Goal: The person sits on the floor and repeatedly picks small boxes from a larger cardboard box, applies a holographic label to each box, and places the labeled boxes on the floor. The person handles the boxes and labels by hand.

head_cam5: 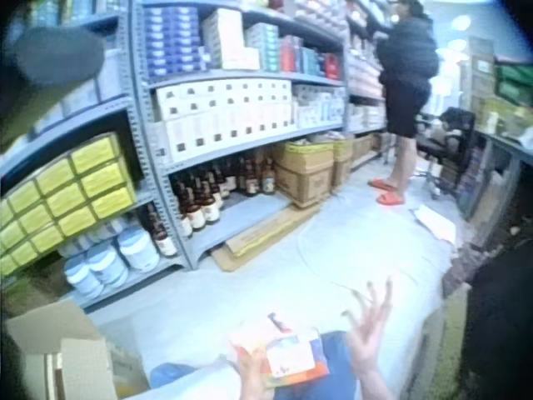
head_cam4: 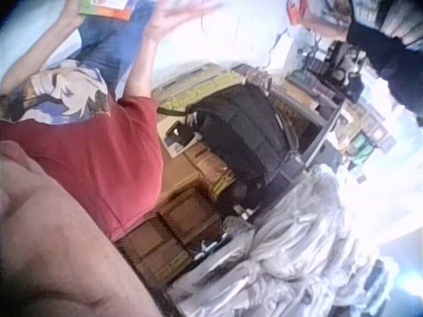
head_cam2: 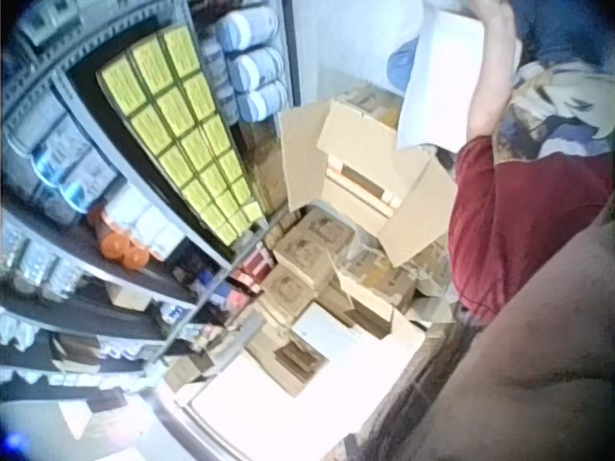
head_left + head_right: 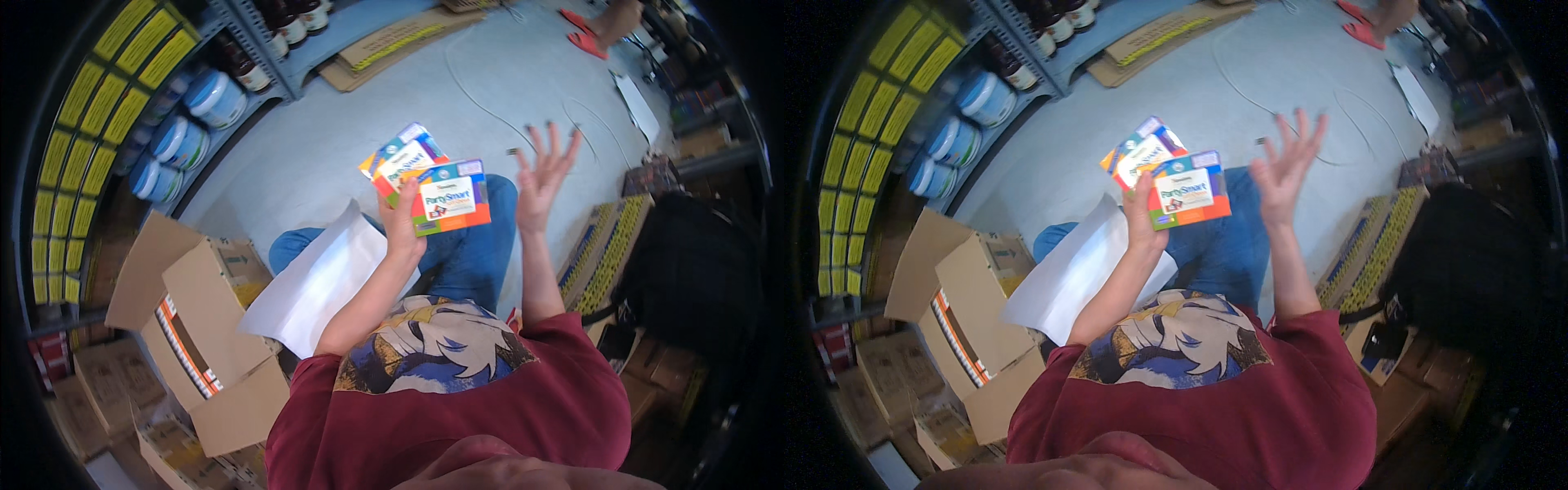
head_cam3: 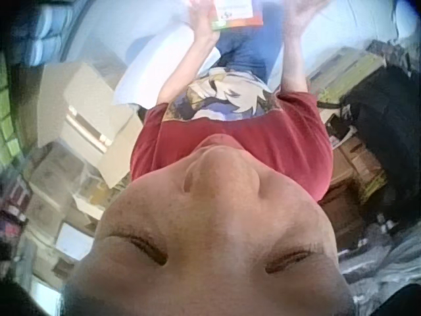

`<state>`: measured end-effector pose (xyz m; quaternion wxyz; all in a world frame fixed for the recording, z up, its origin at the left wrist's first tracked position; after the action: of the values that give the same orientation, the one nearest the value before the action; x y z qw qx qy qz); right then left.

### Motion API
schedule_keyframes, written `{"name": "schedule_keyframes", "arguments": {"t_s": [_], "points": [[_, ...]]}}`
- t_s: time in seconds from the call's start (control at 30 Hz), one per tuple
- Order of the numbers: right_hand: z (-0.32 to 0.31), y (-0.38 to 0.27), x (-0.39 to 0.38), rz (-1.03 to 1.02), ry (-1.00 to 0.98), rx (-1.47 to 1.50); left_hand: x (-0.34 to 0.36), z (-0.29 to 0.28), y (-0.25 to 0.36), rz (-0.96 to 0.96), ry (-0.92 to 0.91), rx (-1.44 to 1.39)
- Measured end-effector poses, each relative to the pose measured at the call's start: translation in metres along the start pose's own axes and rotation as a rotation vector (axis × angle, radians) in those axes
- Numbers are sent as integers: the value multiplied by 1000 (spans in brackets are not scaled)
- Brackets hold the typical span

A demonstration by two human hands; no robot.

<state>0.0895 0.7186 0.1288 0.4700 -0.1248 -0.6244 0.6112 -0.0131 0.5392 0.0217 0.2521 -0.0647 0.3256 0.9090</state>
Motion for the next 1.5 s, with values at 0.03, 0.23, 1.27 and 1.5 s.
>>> {"name": "schedule_keyframes", "arguments": {"t_s": [0.03,0.23,1.27,1.5], "points": [[-31,-6,5,-15,108,-19,-3,5,-18,-74,-11,48],[-55,11,-11,197,-11,791,8,-1,-146,-139,125,206],[-103,81,1,582,259,605,22,-15,-107,-202,-95,508],[-32,60,-68,938,-216,291,15,13,-59,79,-62,557]]}}
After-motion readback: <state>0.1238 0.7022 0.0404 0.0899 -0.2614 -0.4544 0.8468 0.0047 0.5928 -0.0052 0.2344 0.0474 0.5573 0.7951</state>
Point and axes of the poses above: each hand's wrist, its own x-axis towards the middle knuckle, its own z-axis out of the palm, y = z × x, the point moved 8 cm from there along x, towards the middle knuckle, and after that the axes turned 2 degrees about y, right-handed, at the moved point
